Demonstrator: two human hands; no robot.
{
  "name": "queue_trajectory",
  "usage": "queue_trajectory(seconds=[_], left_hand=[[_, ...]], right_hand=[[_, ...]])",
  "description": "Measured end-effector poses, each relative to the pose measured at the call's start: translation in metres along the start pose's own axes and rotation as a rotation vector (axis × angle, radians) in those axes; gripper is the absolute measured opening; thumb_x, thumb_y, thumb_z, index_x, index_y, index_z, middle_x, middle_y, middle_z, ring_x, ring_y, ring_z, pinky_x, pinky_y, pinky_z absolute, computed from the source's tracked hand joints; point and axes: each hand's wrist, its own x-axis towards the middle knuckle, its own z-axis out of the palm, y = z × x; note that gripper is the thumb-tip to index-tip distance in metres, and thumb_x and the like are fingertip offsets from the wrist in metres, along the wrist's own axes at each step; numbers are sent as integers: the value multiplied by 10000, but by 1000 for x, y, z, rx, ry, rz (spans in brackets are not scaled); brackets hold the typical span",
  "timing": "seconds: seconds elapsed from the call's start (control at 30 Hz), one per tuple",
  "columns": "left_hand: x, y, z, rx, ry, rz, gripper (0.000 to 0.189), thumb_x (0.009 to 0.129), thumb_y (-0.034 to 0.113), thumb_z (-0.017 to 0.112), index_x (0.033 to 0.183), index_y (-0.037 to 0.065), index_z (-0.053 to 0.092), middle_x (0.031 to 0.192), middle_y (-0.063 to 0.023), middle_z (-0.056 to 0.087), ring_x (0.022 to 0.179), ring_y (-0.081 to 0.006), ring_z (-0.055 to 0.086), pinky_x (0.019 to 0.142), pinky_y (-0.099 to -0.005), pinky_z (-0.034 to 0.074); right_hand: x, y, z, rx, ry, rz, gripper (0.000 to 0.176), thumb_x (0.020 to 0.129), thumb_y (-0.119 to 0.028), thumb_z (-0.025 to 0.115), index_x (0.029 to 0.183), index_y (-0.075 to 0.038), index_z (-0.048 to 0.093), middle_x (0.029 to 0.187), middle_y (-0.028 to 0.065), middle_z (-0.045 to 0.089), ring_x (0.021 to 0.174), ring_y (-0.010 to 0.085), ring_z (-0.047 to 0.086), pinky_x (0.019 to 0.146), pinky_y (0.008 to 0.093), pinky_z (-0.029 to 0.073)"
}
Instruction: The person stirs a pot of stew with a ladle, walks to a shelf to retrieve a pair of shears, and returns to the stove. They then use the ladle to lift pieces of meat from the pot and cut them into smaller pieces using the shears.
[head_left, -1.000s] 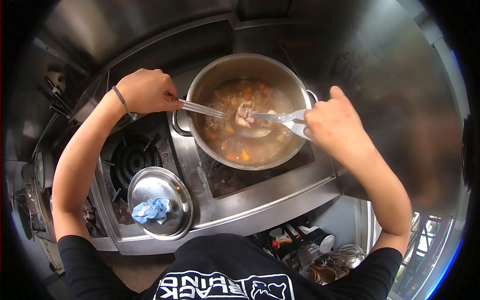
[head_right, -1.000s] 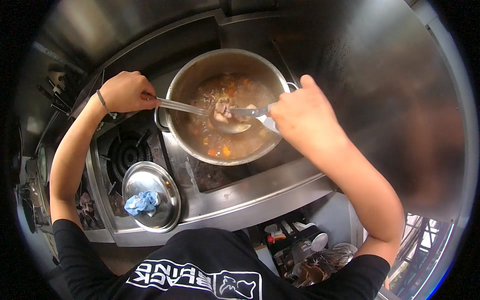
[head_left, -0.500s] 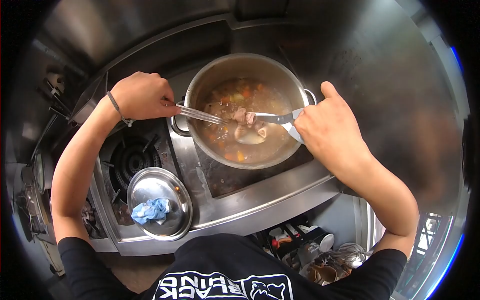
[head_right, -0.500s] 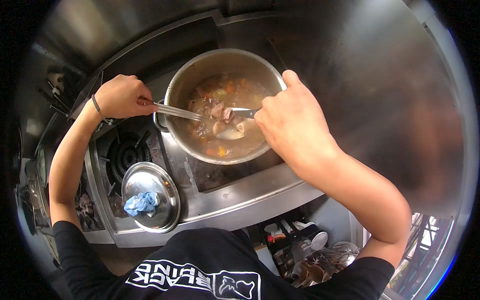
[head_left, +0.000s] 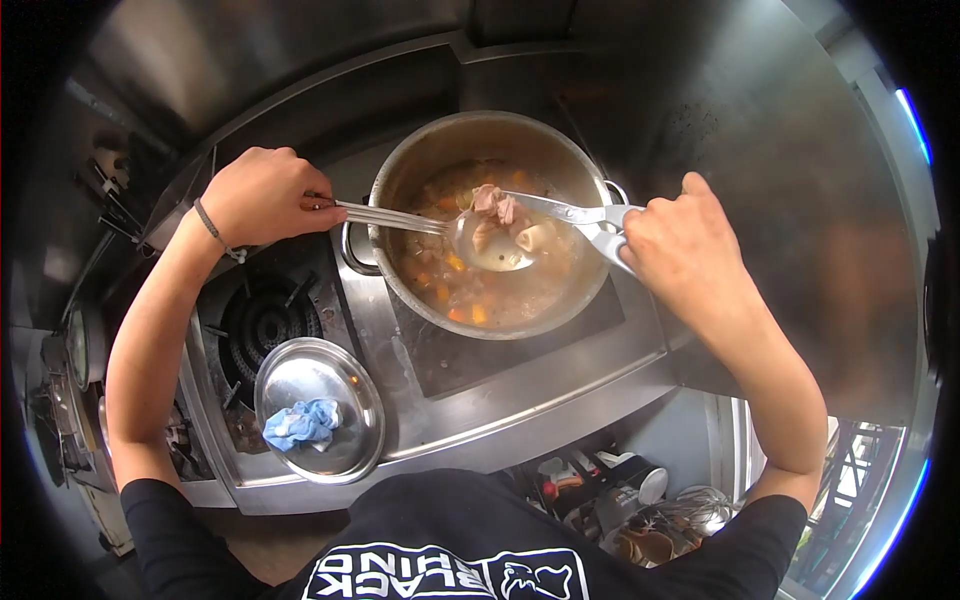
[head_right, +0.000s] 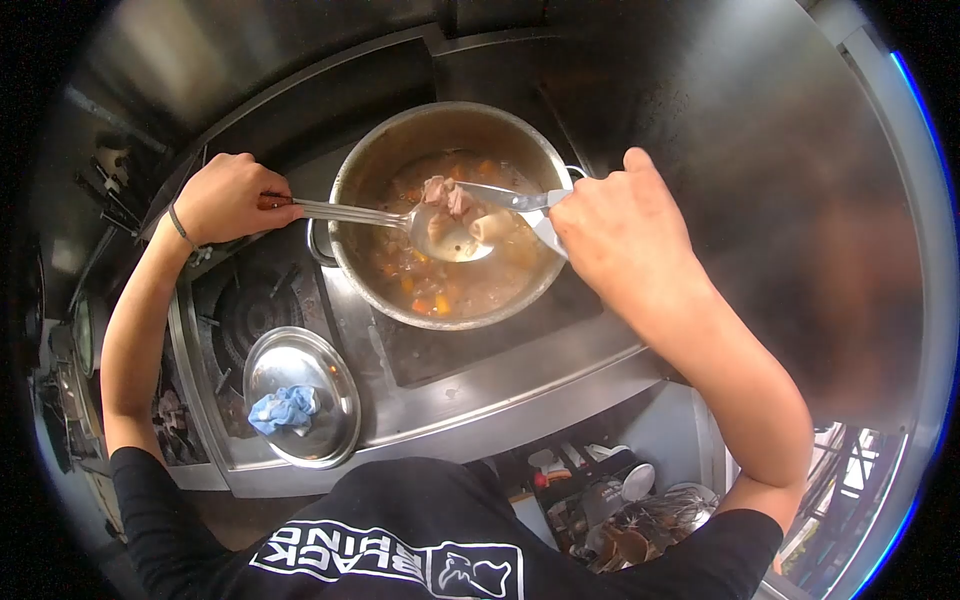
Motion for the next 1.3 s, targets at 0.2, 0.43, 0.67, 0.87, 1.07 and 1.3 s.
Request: queue_trajectory(seconds=[0.2,0.43,0.67,0.87,1.07,1.3], left_hand=[[-3,18,-10,97,18,-16,294,803,384,653,727,108,720,637,-80,655,620,-287,634,590,-356,512],[2,16,-11,-35,121,27,296,794,391,663,732,105,709,612,-78,642,601,-294,623,575,-360,506],[-5,21,-7,280,116,36,270,788,383,673,731,122,707,595,-69,641,527,-238,610,542,-329,480],[11,44,19,429,77,209,292,766,404,655,650,136,668,509,-55,574,509,-237,596,567,-336,483],[38,50,18,258,-34,202,240,740,375,681,685,143,715,585,-77,624,588,-274,635,572,-365,514],[36,24,10,32,-232,122,265,760,366,653,768,113,735,694,-105,670,697,-304,654,674,-385,527]], right_hand=[[-5,2,-8,141,-49,9,123,723,-92,643,611,-143,644,604,61,627,578,204,624,720,326,365],[-6,4,-9,55,75,51,103,729,-121,649,627,-134,646,608,55,628,567,201,613,696,331,375],[-40,29,-35,104,93,220,192,706,-147,720,677,-43,561,641,125,594,618,289,535,679,364,362],[-57,24,-46,145,114,245,175,726,-176,723,736,-52,599,681,100,624,658,259,579,727,354,371],[-60,20,-34,257,89,164,222,647,-120,733,697,-35,534,667,122,563,645,297,504,717,369,345],[-68,25,-22,324,-48,167,259,688,-236,734,814,-40,621,773,83,597,816,215,579,830,371,376]])
